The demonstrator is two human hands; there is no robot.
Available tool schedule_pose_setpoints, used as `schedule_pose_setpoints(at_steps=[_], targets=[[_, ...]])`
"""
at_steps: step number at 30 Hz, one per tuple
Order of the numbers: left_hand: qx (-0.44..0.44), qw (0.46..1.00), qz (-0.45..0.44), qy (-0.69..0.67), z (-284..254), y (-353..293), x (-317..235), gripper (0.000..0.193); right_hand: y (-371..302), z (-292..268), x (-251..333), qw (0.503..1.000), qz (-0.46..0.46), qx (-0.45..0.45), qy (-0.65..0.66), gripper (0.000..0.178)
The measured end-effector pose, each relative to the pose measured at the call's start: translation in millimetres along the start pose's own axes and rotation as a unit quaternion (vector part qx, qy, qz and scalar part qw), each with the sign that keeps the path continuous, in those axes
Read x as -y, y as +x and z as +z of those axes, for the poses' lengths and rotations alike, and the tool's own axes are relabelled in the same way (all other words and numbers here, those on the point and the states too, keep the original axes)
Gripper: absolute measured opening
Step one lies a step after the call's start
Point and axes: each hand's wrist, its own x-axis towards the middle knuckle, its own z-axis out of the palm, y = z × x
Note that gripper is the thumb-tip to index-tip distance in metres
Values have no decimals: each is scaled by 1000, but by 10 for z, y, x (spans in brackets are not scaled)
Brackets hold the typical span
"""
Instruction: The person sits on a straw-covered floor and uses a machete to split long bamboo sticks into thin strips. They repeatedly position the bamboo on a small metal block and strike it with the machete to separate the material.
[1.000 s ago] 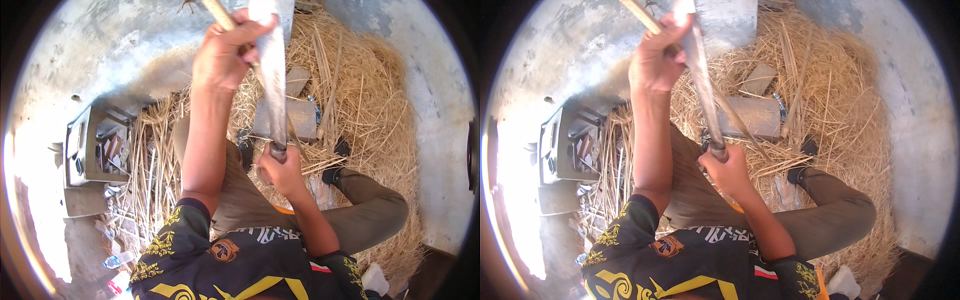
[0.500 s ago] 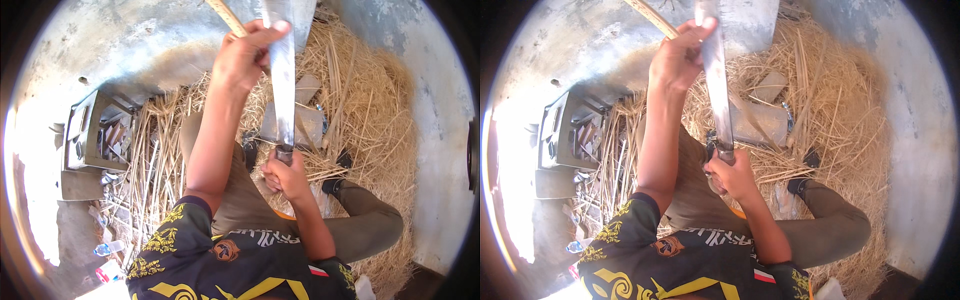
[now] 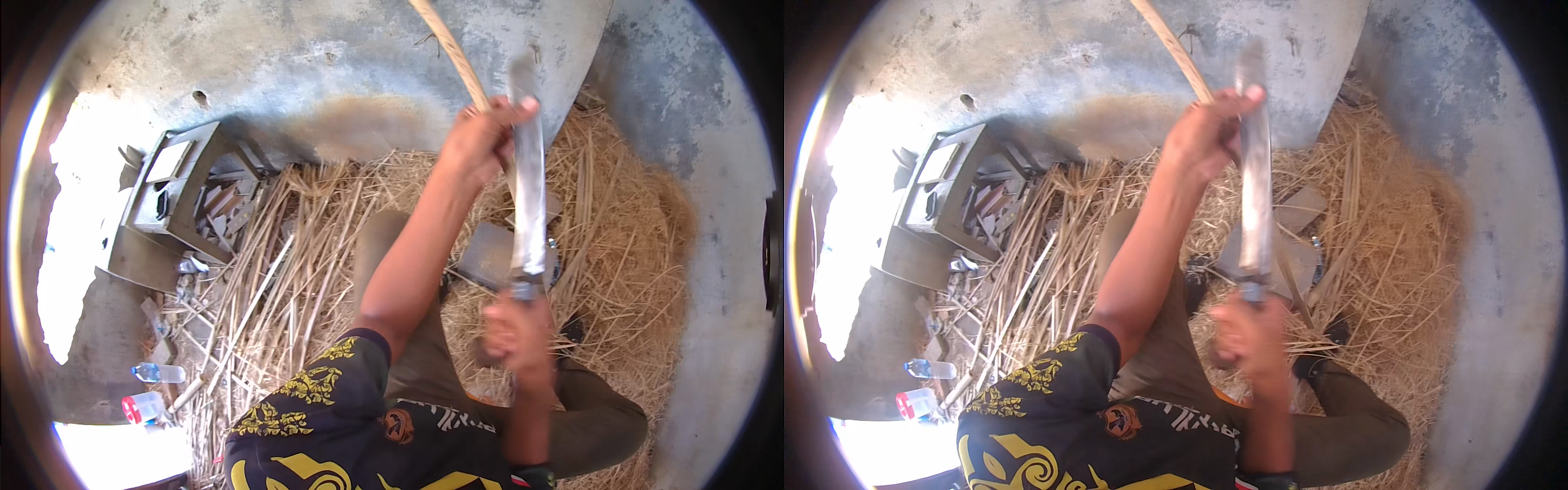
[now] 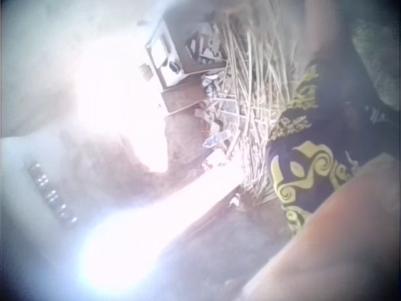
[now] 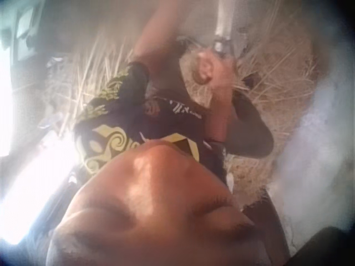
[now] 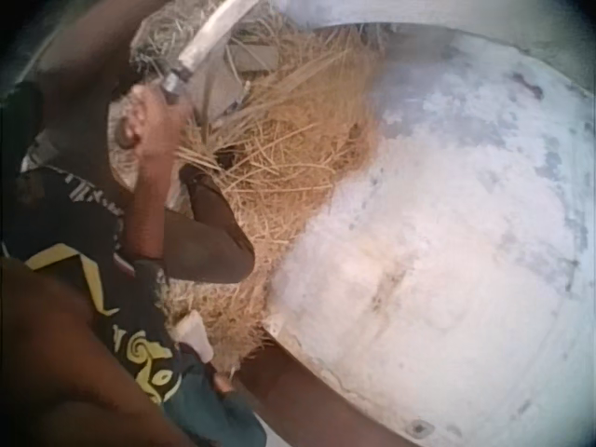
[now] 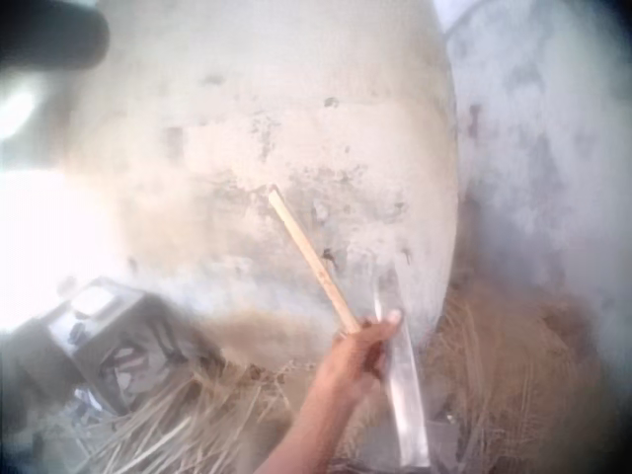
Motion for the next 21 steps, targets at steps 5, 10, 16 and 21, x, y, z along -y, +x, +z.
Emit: schedule_pose_setpoints(at_steps=[5,10,16,21], targets=[[57,996,-4,62,40,-91,225,28,304,-28,-513,997,-2,5,80,12],[115,979,117,119,-105,-340,-266,25,131,-306,-39,988,-106,-3,-111,20],[201,940,212,174,181,-855,-489,15,184,-237,-336,967,-178,48,-176,19],[198,908,205,309,187,-1029,-387,20,18,-175,247,901,-427,-32,-72,30]])
